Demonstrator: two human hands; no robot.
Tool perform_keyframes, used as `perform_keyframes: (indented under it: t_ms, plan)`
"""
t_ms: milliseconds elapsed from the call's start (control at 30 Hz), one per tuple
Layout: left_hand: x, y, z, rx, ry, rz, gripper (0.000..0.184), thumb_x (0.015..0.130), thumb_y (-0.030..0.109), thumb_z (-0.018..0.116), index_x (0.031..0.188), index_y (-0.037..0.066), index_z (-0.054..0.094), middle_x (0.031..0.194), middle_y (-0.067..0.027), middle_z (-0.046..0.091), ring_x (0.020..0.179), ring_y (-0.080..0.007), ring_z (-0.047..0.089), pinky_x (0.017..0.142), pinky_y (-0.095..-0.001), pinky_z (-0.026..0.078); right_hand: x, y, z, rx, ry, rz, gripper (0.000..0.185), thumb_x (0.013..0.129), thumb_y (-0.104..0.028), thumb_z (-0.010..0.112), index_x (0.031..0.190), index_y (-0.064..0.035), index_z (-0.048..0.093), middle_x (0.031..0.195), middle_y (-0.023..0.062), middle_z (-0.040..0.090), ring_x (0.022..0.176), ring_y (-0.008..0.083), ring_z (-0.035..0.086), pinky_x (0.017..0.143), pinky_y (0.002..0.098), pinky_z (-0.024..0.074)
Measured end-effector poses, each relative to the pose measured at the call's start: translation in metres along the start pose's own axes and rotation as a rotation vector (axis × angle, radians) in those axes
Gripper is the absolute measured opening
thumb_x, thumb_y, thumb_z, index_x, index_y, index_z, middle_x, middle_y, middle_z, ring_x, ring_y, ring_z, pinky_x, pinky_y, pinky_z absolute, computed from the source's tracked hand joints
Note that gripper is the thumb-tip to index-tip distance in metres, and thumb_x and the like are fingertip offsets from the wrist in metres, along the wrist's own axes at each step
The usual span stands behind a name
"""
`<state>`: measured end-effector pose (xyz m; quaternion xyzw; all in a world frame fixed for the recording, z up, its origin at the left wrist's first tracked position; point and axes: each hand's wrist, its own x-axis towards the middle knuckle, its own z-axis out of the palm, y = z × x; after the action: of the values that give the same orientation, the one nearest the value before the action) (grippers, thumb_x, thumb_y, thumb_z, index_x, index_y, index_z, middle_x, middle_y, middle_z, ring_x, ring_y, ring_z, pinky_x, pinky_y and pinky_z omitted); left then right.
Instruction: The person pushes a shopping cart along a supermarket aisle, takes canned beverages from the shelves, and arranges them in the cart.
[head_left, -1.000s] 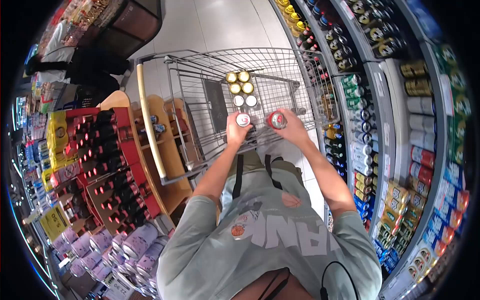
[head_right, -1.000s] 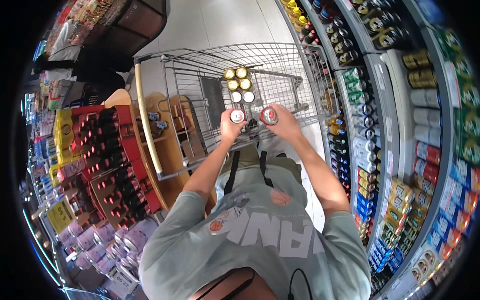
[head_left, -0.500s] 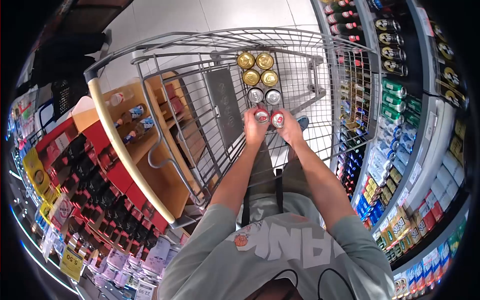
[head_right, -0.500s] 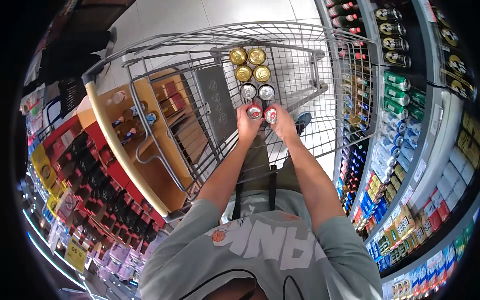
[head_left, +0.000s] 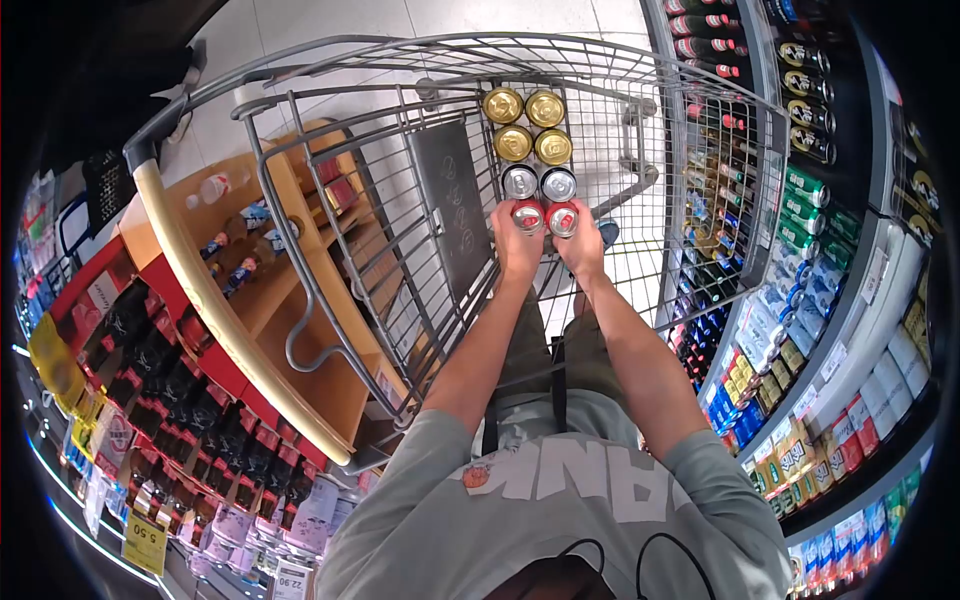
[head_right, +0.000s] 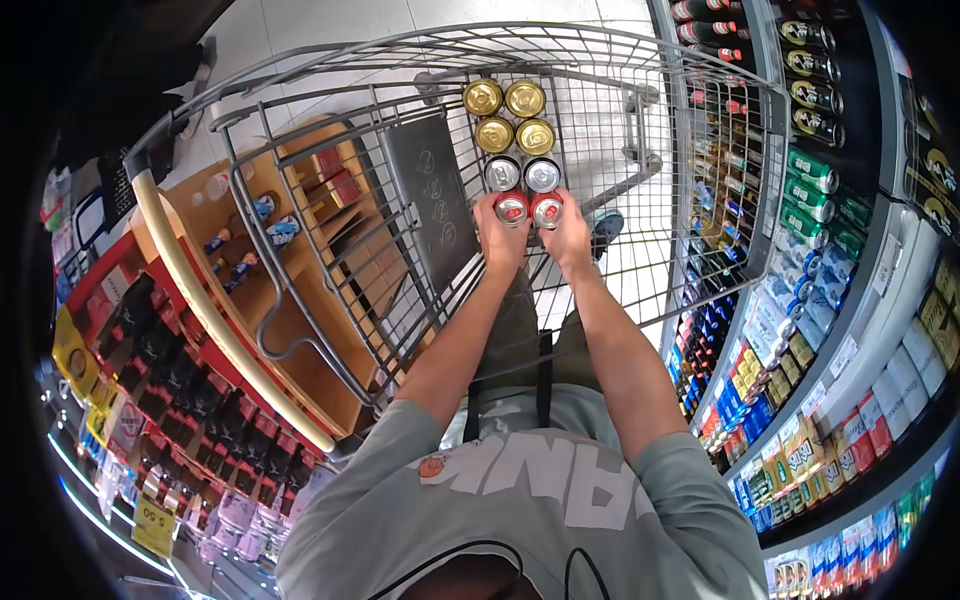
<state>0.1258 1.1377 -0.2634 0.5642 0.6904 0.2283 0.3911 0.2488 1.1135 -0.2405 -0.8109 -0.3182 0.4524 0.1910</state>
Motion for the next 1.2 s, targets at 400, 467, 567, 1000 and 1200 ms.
perform_keyframes:
  t_ms: [400, 467, 567, 1000, 1200]
  plan:
    - [0.003, 0.0, 0.003, -0.052, -0.026, -0.113, 0.083, 0.066, -0.006, 0.078, 0.139, -0.001, 0.038, 0.131, -0.022, 0.047, 0.125, -0.0401, 0.048, 0.106, -0.0427, 0.042, 0.001, 0.007, 0.009, -0.064, 0.001, -0.055, 0.086, 0.07, -0.003, 0.08, 0.144, -0.0048, 0.036, 0.137, 0.0228, 0.053, 0.126, 0.0392, 0.053, 0.105, 0.0412, 0.0458]
    - [0.003, 0.005, -0.005, -0.063, -0.058, -0.127, 0.088, 0.067, -0.007, 0.076, 0.143, -0.001, 0.034, 0.135, -0.0223, 0.046, 0.128, -0.0396, 0.047, 0.109, -0.0417, 0.041, 0.0, 0.003, 0.011, -0.042, 0.019, -0.077, 0.085, 0.071, -0.002, 0.079, 0.144, -0.0059, 0.036, 0.139, 0.0216, 0.049, 0.128, 0.0393, 0.05, 0.106, 0.0414, 0.0448]
    - [0.005, 0.006, -0.016, -0.065, -0.156, -0.192, 0.096, 0.069, -0.009, 0.071, 0.152, 0.0, 0.023, 0.146, -0.0238, 0.041, 0.137, -0.0385, 0.042, 0.114, -0.0398, 0.037, -0.005, -0.007, 0.013, -0.01, 0.051, -0.091, 0.088, 0.07, -0.001, 0.08, 0.145, -0.0044, 0.034, 0.141, 0.0202, 0.045, 0.133, 0.0385, 0.045, 0.11, 0.0412, 0.0417]
    - [0.007, -0.005, -0.019, -0.033, -0.192, -0.224, 0.086, 0.077, -0.005, 0.072, 0.151, 0.0, 0.029, 0.148, -0.0239, 0.044, 0.136, -0.0382, 0.045, 0.113, -0.0412, 0.039, -0.009, -0.011, 0.022, -0.02, 0.057, 0.01, 0.098, 0.069, -0.005, 0.084, 0.149, -0.0063, 0.029, 0.141, 0.0207, 0.045, 0.131, 0.0381, 0.046, 0.109, 0.0414, 0.0425]
    - [0.003, -0.007, -0.021, 0.001, -0.218, -0.25, 0.093, 0.074, -0.004, 0.072, 0.152, -0.002, 0.023, 0.151, -0.0256, 0.038, 0.139, -0.0387, 0.04, 0.116, -0.0408, 0.035, -0.017, -0.006, 0.019, -0.025, 0.078, -0.01, 0.1, 0.068, -0.007, 0.084, 0.15, -0.0064, 0.029, 0.145, 0.023, 0.04, 0.135, 0.0376, 0.043, 0.112, 0.0407, 0.0393]
